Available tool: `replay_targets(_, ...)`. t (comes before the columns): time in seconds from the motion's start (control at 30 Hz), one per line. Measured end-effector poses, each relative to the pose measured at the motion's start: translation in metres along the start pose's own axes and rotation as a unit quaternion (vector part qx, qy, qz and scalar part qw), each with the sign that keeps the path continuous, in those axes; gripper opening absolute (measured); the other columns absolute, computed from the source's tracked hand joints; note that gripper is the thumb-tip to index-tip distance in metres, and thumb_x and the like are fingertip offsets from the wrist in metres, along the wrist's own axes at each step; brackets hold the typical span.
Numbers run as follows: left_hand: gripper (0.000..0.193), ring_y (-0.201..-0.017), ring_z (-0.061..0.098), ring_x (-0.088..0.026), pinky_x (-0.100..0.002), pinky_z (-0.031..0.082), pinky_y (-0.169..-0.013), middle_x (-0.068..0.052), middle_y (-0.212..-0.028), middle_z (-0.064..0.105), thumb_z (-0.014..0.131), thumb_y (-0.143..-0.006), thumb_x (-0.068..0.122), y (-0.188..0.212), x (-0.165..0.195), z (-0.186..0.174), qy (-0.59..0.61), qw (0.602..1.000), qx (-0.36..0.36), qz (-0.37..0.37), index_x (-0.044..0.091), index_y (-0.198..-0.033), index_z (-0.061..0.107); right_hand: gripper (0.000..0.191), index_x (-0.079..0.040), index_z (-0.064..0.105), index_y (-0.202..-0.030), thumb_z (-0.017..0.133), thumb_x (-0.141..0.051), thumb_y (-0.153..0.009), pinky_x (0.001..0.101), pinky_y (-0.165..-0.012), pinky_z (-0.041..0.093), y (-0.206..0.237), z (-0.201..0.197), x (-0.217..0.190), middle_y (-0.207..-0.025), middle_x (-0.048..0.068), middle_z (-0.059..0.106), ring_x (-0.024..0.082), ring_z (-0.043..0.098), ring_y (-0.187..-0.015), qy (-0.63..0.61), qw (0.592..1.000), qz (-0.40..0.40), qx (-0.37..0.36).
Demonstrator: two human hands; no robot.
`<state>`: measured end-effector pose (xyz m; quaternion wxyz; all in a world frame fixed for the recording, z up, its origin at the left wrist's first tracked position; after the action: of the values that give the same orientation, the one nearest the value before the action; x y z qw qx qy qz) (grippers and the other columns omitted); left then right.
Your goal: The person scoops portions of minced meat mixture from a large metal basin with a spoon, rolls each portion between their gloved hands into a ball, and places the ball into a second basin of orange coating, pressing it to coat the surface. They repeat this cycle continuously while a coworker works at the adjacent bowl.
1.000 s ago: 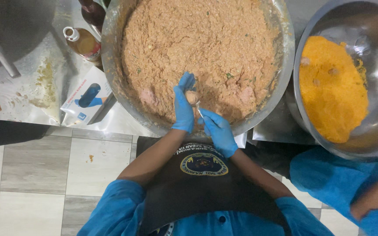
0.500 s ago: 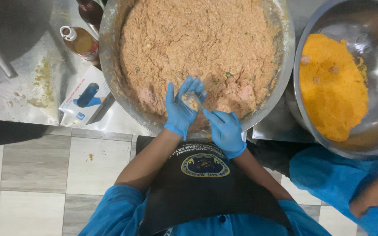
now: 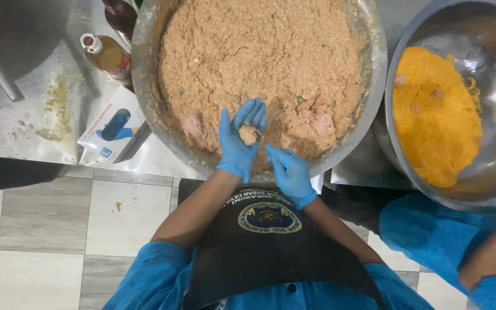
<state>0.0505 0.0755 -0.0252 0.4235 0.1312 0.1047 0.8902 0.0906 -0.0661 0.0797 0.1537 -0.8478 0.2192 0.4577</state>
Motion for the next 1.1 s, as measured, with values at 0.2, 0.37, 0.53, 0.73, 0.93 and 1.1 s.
replay_targets(0.2,0.091,-0.146,0.046,-0.036,-0.046,0.036,-0.121,-0.023,-0.155,0.050,0.036,-0.100,0.070,0.001,0.011,-0.012,-0.061,0.997,0.028,0.048,-0.006,-0.147,0.051,0.033,-0.006,0.069,-0.134,0.058,-0.012,-0.104,0.0214,-0.062,0.044,0.018,0.036,0.065,-0.093,0.000,0.070,0.006,0.053,-0.070,-0.274,0.927,0.243,-0.079)
replay_targets(0.37,0.090,-0.146,0.045,-0.034,-0.049,0.037,-0.120,-0.020,-0.155,0.050,0.038,-0.096,0.071,0.001,0.007,-0.011,-0.036,0.998,0.032,0.026,-0.002,-0.148,0.049,0.034,-0.004,0.066,-0.136,0.057,-0.012,-0.105,0.0195,-0.056,0.039,0.010,0.038,0.070,-0.095,0.002,0.070,0.005,0.048,-0.064,-0.388,0.880,0.266,-0.072)
replay_targets(0.53,0.085,-0.142,0.049,-0.037,-0.052,0.041,-0.116,-0.021,-0.154,0.051,0.046,-0.099,0.068,0.007,-0.001,-0.004,0.030,0.999,0.013,-0.017,-0.002,-0.147,0.052,0.036,-0.009,0.067,-0.138,0.058,-0.006,-0.103,0.0311,-0.077,0.053,-0.005,-0.008,-0.011,-0.109,0.009,0.072,0.020,0.069,-0.092,0.036,0.995,-0.086,0.018)
replay_targets(0.73,0.073,-0.143,0.048,-0.038,-0.059,0.042,-0.117,-0.021,-0.153,0.053,0.048,-0.101,0.064,0.013,-0.004,0.016,0.068,0.996,-0.018,-0.062,0.002,-0.139,0.059,0.040,-0.008,0.072,-0.125,0.063,0.001,-0.087,0.0424,-0.078,0.050,-0.003,-0.024,-0.056,-0.103,0.014,0.072,0.030,0.066,-0.088,0.162,0.973,-0.164,0.022)
replay_targets(0.93,0.076,-0.150,0.042,-0.042,-0.057,0.038,-0.124,-0.023,-0.154,0.052,0.044,-0.106,0.065,0.021,0.000,0.044,0.048,0.989,-0.119,-0.067,-0.001,-0.138,0.061,0.032,-0.005,0.068,-0.133,0.058,-0.001,-0.102,0.0319,-0.083,0.055,-0.002,-0.046,-0.029,-0.104,0.011,0.071,0.022,0.070,-0.092,0.014,0.994,-0.061,0.085)
replay_targets(1.1,0.081,-0.152,0.041,-0.038,-0.053,0.034,-0.126,-0.021,-0.160,0.047,0.036,-0.106,0.065,0.014,0.011,0.047,-0.067,0.990,-0.125,0.013,-0.003,-0.144,0.057,0.031,-0.004,0.067,-0.135,0.057,-0.008,-0.106,0.0274,-0.080,0.054,-0.001,-0.006,0.011,-0.101,0.006,0.071,0.012,0.067,-0.089,-0.103,0.994,0.021,0.015)
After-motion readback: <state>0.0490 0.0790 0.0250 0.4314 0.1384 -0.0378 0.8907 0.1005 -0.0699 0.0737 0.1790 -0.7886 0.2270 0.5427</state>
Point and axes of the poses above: each hand's wrist, its own y-axis away from the middle knuckle, its own z-axis out of the palm, x = y × z, the point moved 10 cm from there along -y, towards the middle knuckle
